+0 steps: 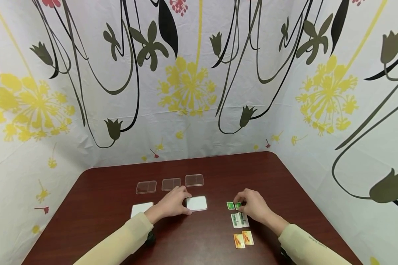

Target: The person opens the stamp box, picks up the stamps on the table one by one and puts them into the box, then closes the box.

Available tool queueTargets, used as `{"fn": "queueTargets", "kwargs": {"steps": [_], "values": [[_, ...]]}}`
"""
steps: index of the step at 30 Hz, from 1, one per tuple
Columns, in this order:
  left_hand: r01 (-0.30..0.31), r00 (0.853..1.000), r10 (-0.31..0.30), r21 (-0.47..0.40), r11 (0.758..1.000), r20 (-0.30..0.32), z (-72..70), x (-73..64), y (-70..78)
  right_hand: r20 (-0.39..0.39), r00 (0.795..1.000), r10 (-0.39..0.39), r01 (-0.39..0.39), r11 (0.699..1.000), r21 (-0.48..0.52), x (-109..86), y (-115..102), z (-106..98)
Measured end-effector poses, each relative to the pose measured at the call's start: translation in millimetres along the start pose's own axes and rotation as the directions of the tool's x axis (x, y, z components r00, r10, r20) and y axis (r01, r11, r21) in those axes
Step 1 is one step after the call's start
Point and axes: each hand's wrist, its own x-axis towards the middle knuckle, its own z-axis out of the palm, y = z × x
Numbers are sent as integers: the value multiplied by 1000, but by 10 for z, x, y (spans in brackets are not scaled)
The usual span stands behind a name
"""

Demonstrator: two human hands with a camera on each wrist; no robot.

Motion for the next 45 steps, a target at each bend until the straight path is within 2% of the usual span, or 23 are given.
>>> {"fn": "queueTargets", "kwargs": {"steps": [5,15,23,33,41,45], "values": [[9,1000,-9,-10,1000,-4,-9,6,-7,5,1000,21,-21,1000,14,16,-7,-14],[3,1000,-3,1,1000,-11,-13,4,-24,27,992,127,-129,989,67,22,-47,-31],[-7,1000,7,14,1000,3,12,-8,-26,2,992,127,-127,989,81,-18,-18,20],[-2,1000,2,10,1000,10,3,-23,-6,-19,981,192,-187,970,157,3,8,28],[-10,1000,9,23,1000,7,-7,-11,-21,-50,987,154,-144,976,164,-2,-3,15],[-13,1000,13,26,1000,9,-13,-9,-25,-39,985,167,-158,972,175,0,-9,7]]}}
